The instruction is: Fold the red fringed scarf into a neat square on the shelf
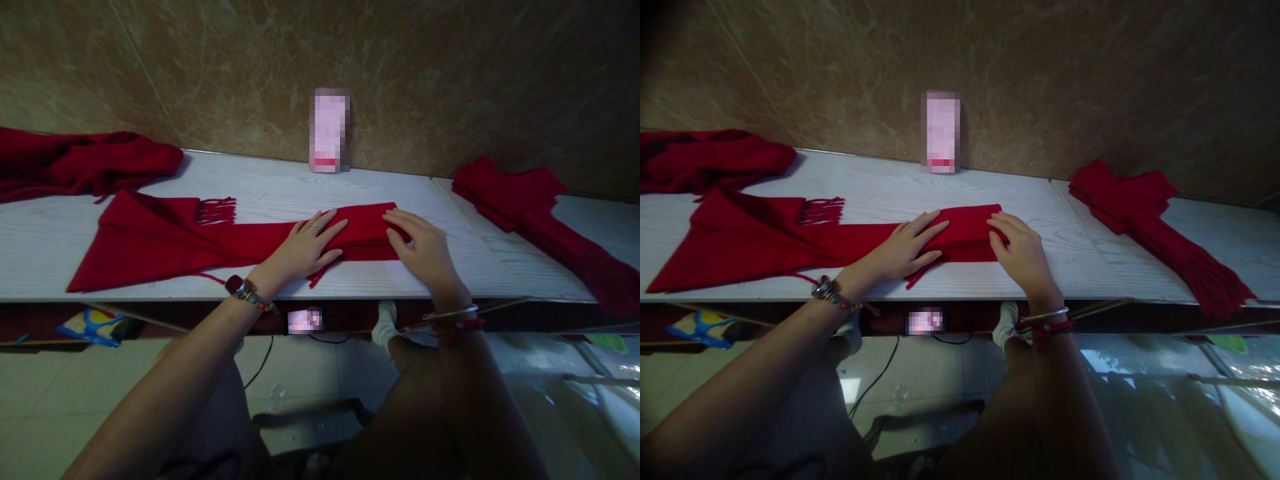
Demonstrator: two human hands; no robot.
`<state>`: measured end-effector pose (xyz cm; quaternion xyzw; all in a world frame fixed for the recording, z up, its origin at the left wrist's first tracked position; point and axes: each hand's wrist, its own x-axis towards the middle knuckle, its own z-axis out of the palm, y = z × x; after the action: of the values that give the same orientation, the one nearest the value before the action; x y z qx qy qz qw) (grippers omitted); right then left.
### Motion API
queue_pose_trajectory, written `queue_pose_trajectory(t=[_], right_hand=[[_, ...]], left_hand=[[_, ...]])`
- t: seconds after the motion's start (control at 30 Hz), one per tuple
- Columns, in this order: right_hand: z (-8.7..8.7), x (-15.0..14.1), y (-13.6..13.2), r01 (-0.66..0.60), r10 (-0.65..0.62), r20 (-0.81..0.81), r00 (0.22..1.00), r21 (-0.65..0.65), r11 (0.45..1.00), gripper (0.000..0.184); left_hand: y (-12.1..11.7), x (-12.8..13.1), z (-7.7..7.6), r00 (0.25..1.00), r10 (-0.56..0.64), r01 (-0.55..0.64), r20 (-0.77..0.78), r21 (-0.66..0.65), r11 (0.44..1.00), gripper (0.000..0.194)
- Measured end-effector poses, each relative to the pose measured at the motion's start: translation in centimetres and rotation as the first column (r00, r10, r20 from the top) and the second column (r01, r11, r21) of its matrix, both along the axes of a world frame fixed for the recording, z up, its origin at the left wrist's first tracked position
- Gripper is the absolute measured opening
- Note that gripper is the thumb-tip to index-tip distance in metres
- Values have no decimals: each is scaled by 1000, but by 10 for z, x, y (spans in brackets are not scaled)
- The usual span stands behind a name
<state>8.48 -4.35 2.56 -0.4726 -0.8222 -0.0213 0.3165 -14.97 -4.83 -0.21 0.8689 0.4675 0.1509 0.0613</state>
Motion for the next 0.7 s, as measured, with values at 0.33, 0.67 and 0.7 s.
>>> queue_pose_trajectory(t=[0.33,0.67,0.7], right_hand=[[-13,-15,4,194,-182,132,974,-84,977,38],[-19,5,4,273,-261,157,952,-57,960,41],[-20,8,5,296,-277,178,944,-88,951,42]], left_hand=[[-4,10,1,999,2,-2,-47,2,1000,58],[-5,10,-1,996,-32,29,-80,-35,999,57],[-5,11,0,996,-40,37,-84,-37,999,57]])
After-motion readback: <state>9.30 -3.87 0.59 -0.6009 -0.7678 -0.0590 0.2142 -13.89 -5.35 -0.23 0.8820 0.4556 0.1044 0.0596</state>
